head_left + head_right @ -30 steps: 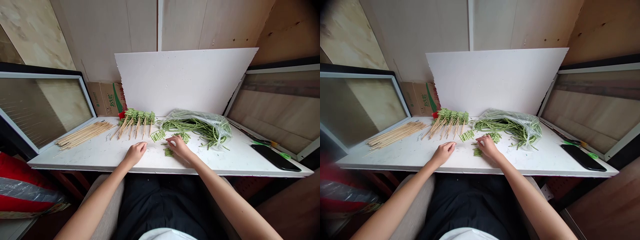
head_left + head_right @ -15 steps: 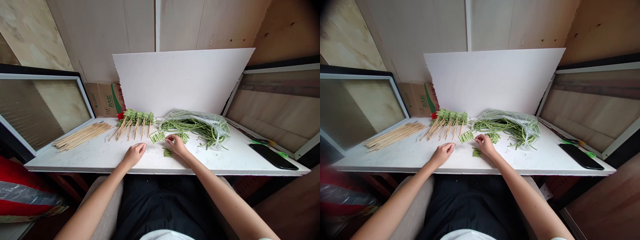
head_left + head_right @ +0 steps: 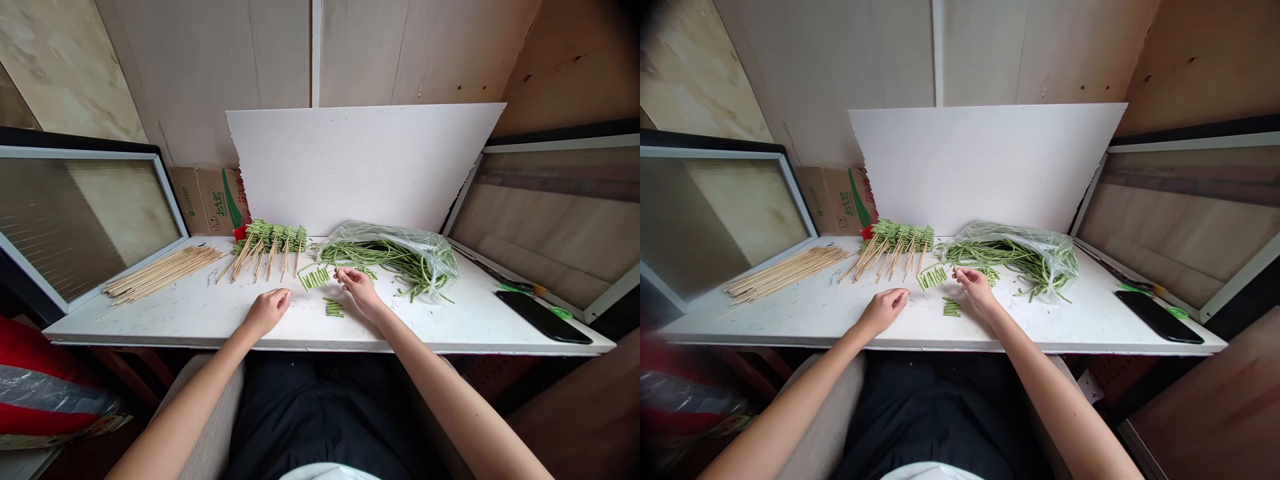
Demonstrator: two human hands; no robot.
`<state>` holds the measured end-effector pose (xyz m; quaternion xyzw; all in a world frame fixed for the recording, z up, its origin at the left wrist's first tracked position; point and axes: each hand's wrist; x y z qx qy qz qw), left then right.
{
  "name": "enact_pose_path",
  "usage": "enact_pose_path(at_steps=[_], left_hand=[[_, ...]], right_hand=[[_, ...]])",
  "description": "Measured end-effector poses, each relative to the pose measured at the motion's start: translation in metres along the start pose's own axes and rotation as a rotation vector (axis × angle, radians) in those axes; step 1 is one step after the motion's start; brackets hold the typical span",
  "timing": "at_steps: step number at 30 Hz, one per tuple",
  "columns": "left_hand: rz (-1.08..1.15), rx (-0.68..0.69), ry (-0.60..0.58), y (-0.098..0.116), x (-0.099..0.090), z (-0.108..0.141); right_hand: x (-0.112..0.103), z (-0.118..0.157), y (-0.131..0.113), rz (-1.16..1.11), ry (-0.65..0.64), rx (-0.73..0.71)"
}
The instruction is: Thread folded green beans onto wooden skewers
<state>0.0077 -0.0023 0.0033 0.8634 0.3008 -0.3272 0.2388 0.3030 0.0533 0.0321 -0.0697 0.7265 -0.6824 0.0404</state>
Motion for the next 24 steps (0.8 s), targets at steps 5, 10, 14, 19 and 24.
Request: enact_pose_path(at_steps=[5,10,14,19,24], left_hand=[[0.003,-0.001,-0.008,-0.0010,0.0014,0.0006],[0.008,-0.023,-0.026,-0.0026,0.0023,0.0009],[0.000,-0.027,-0.030,-0.0036,0.0031,0.0008],[-0.008,-0.016,-0.032,-0.0037,0.0031,0.0008],[-0.005,-0.015,-0.031,-0.0027,0.0020,0.0003]], right_hand=[[0.0016,0.0014,-0.0017,0.020,0.008,0.006],[0.0021,0.0017,-0.0026,0.013,0.002,-0.001],[0.0026,0.0016,-0.0023,0.020,0.001,-0.004],[0.0033,0.0023,-0.0026,0.015,-0.007,-0.004],[0.0037,0.0038,-0.0039,0.029,-0.010,-0.003]])
Point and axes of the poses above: each hand's wrist, its own z-axis away from the middle knuckle, its own x-axis out of the palm, y = z × x, and after that the axes turned 11 degrees about x, right-handed
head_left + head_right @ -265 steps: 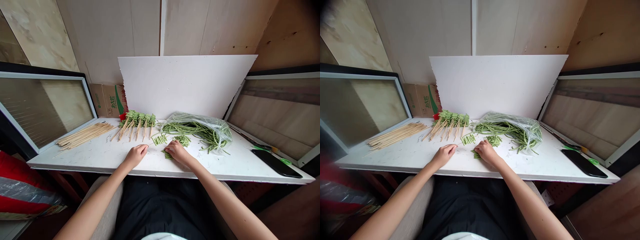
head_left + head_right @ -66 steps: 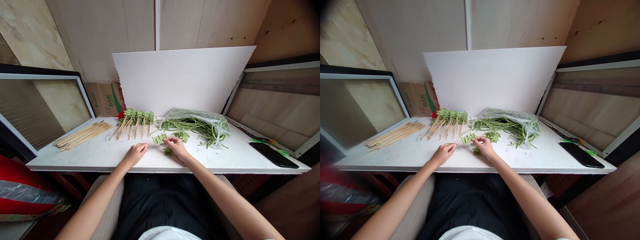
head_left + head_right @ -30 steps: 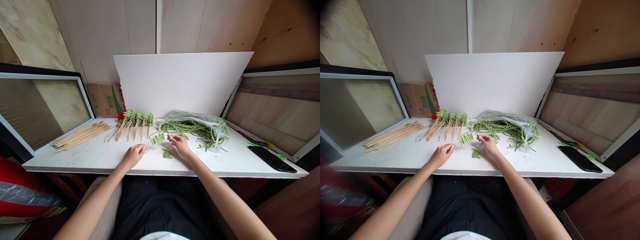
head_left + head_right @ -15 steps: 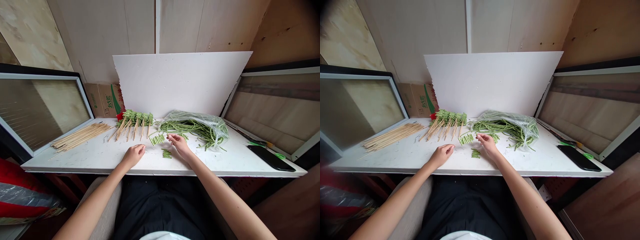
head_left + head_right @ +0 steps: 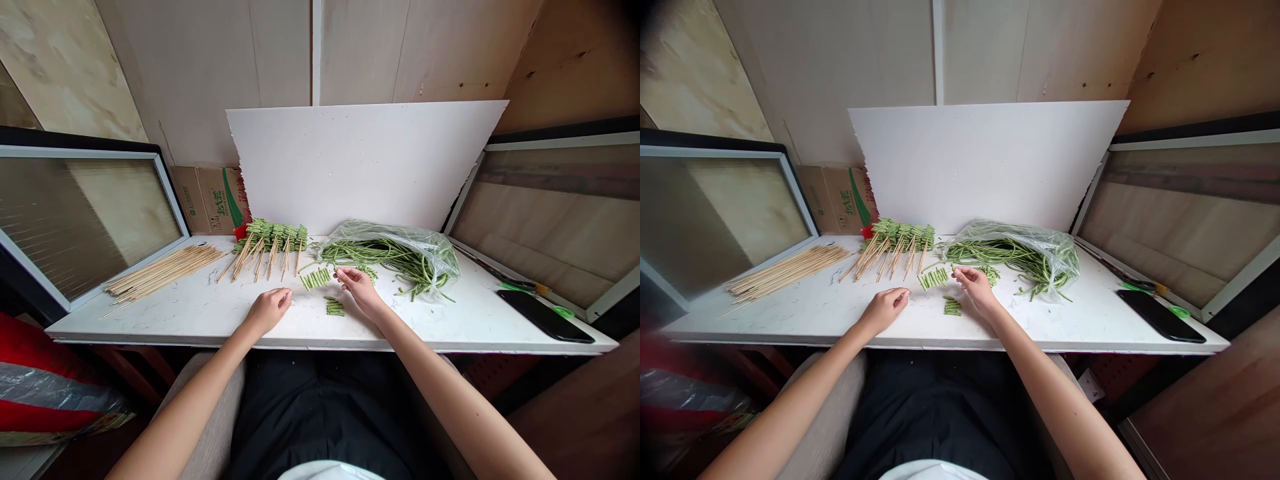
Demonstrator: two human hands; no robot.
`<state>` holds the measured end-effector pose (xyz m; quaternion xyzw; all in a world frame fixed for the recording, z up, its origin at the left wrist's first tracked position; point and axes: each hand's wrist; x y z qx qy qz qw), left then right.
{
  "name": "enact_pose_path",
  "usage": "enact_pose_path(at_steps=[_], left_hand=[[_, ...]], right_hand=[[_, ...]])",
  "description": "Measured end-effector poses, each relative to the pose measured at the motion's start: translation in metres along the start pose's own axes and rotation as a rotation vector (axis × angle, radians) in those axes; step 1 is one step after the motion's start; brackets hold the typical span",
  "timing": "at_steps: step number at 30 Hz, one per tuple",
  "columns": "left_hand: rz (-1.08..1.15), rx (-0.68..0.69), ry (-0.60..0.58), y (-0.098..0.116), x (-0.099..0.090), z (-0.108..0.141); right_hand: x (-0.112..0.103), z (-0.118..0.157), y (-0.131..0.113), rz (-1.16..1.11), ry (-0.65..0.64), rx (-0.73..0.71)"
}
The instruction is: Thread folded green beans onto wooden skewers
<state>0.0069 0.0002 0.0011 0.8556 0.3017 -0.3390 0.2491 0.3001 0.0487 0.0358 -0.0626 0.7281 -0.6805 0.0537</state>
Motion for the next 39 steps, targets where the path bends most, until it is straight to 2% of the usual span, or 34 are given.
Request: enact_pose_path(at_steps=[16,26,39], left_hand=[[0.010,-0.022,-0.012,-0.0010,0.0013,0.0006],[0.011,0.037,-0.022,-0.0009,-0.0003,0.0001],[0.041,0.041,-0.048,0.0028,-0.0037,-0.0014]], right_hand=[[-0.0008,-0.0017,0.0012,-0.003,0.002,-0.013],[-0.0045,-0.0033,0.0029,-0.014,0.015,-0.019],[-0.0043,0.0000,0.0001,0.018,0.012,-0.026]])
Point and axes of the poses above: each hand's wrist, its own z-axis away from the middle knuckle, its own x-axis out of the palm, y = z × x, and after that the axes turned 11 degrees about x, right-handed
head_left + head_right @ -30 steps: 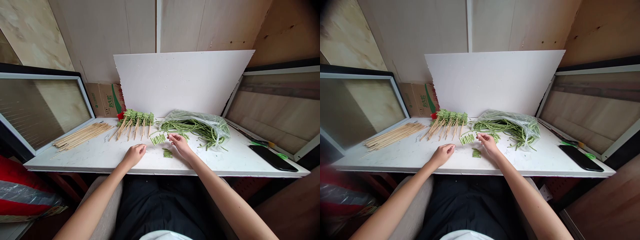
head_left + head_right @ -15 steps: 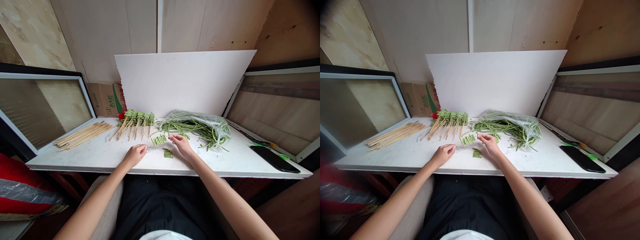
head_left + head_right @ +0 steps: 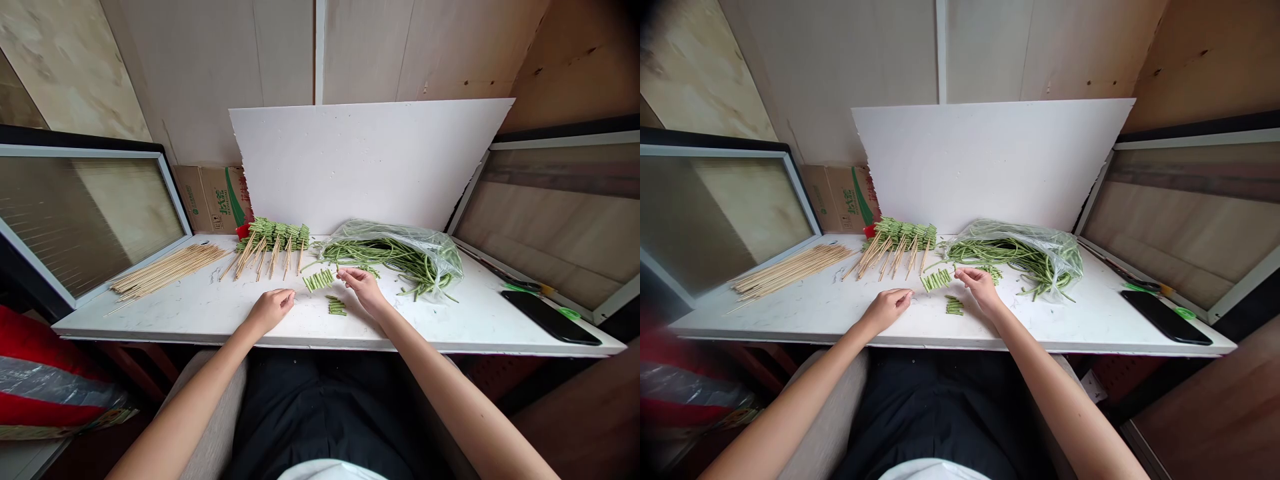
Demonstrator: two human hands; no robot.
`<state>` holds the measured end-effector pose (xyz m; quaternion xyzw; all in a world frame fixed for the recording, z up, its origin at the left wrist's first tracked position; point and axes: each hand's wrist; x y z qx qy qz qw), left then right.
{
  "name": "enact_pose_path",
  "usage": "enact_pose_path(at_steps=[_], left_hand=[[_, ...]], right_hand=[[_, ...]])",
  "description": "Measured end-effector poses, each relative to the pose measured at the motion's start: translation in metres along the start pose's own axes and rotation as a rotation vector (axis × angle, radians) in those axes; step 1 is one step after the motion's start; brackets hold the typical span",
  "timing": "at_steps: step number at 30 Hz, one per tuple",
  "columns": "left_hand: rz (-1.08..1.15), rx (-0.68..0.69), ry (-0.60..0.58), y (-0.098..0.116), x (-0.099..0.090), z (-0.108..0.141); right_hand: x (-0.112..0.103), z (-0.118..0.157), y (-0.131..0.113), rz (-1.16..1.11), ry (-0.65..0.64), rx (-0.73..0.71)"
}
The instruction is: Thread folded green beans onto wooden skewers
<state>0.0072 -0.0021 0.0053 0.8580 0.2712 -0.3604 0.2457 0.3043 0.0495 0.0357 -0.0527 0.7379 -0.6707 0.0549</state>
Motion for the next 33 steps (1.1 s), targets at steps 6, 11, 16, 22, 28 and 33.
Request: enact_pose_path(at_steps=[6,11,16,22,28,33], left_hand=[[0.032,0.017,0.026,-0.001,-0.001,0.000],[0.022,0.019,0.014,0.000,-0.001,0.000],[0.008,0.003,0.023,0.001,0.000,0.000],[0.010,0.018,0.055,0.000,0.002,0.001],[0.011,0.041,0.058,0.000,0.001,0.000],[0.055,0.052,0.070,0.000,-0.001,0.000]], right_hand=[[0.001,0.001,0.000,-0.019,-0.020,-0.009],[0.002,0.001,0.001,-0.025,-0.028,-0.012],[0.002,-0.004,0.006,-0.049,-0.021,0.010],[0.001,-0.006,0.006,-0.096,-0.013,0.034],[0.007,0.002,0.001,-0.112,0.002,0.071],[0.012,0.011,-0.002,-0.064,0.039,0.061]])
Point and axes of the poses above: each hand's wrist, its own z-axis away from the middle knuckle, its own x-axis out of the palm, y = z × x, and after that the axes turned 11 degrees about x, right-handed
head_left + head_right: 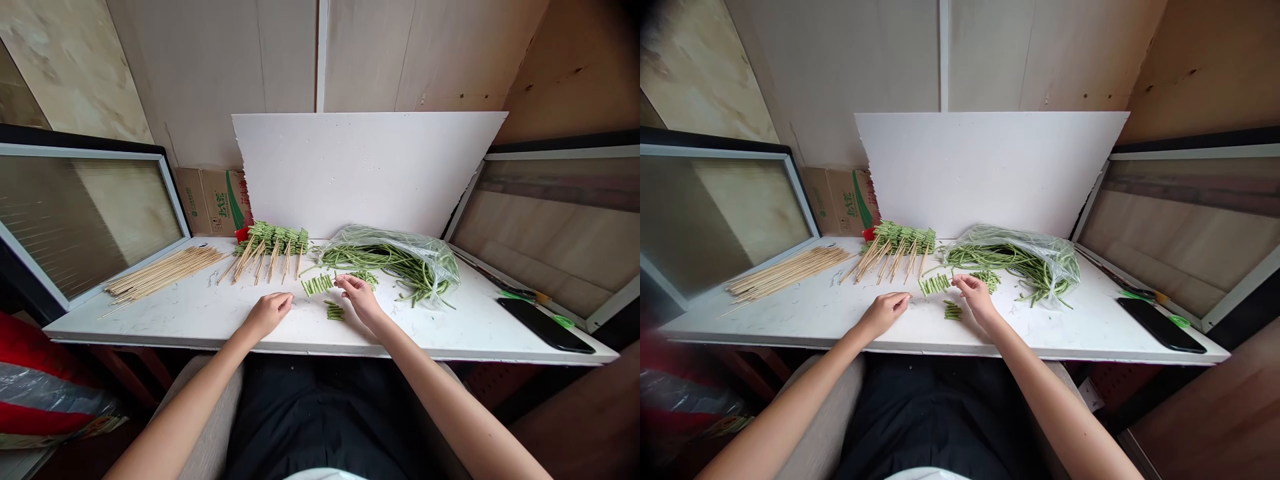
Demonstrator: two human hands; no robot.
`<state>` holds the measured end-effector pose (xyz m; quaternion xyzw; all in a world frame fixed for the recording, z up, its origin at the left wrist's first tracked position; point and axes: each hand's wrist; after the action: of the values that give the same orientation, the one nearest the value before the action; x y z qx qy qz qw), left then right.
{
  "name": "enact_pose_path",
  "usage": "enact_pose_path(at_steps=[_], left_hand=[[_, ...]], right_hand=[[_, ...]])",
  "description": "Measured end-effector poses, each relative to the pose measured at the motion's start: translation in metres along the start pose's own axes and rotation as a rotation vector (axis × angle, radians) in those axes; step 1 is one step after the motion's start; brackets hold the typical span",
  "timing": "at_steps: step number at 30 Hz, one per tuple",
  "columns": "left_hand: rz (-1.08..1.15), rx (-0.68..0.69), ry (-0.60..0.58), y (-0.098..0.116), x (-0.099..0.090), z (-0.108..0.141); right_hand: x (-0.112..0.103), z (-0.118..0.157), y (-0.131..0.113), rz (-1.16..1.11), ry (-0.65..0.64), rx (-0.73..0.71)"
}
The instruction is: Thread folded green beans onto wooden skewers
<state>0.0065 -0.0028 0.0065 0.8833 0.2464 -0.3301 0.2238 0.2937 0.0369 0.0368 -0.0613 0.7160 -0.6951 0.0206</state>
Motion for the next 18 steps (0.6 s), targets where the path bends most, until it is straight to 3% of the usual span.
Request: enact_pose_path(at_steps=[10,18], left_hand=[[0.033,0.008,-0.037,0.004,-0.001,-0.003],[-0.004,-0.050,-0.012,0.000,0.002,0.000]], right_hand=[[0.007,-0.002,0.016,0.005,0.001,0.014],[-0.003,-0.006,0.010,0.079,0.016,-0.010]])
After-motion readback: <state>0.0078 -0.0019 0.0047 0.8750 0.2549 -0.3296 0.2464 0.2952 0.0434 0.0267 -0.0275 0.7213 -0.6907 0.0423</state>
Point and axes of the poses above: each hand's wrist, its own z-axis away from the middle knuckle, its own x-axis out of the palm, y = z × x, and after that the axes turned 11 degrees about x, right-handed
